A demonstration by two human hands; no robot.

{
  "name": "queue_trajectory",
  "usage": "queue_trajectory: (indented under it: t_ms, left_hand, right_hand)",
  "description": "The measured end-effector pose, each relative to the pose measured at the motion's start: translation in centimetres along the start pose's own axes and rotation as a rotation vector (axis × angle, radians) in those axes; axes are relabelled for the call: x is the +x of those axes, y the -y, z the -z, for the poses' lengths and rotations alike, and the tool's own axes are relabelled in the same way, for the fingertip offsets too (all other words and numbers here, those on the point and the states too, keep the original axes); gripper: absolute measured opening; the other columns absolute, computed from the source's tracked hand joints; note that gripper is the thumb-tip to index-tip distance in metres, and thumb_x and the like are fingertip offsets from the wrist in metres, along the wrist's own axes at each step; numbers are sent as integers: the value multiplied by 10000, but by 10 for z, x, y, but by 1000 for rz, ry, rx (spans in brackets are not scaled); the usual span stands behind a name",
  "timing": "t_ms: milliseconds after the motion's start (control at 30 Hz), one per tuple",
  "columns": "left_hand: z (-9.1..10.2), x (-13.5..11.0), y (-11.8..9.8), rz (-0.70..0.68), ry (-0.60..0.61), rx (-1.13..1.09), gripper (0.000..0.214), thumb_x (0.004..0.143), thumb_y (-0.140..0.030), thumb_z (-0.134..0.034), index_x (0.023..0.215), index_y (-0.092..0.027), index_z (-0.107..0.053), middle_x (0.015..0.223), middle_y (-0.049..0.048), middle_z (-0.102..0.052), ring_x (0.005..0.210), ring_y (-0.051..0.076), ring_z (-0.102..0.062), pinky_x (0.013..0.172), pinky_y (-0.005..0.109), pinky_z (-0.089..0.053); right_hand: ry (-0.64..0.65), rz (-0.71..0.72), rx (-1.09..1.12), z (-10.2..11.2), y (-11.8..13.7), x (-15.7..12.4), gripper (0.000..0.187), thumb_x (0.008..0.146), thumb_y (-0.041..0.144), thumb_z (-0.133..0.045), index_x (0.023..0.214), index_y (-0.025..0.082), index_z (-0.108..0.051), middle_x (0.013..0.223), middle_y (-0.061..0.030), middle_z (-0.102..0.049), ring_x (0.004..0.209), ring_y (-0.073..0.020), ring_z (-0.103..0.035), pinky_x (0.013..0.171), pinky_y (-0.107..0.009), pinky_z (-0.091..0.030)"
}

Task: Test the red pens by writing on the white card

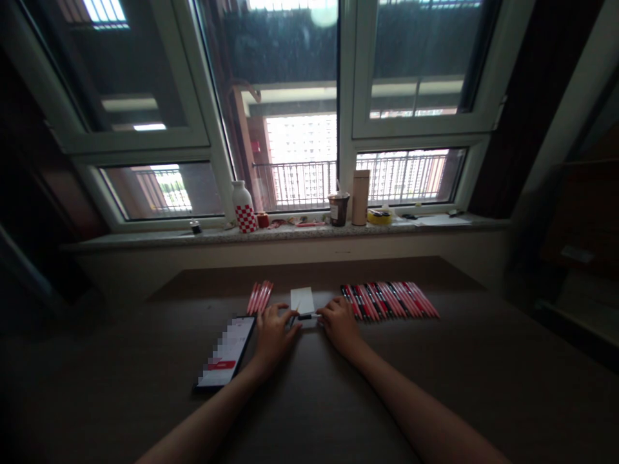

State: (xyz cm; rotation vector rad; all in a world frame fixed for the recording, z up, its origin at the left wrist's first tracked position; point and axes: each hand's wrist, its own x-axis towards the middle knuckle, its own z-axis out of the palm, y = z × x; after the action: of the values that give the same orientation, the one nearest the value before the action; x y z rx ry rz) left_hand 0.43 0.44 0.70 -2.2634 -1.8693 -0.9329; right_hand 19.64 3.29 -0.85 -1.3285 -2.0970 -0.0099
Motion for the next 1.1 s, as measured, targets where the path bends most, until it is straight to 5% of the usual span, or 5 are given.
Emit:
queue_trajectory:
  t_ms: [1100]
  left_hand:
    - [2,1,-2,36,-7,34,153,833,-268,-573,950,-267,-671,1155,52,-559,1129,243,-474,1055,510,-237]
  right_hand:
    - [-4,-29,-19,3,2,0,181,848,195,-609,978,241,-725,934,-51,-671,1035,-242,-458,901,-360,-335]
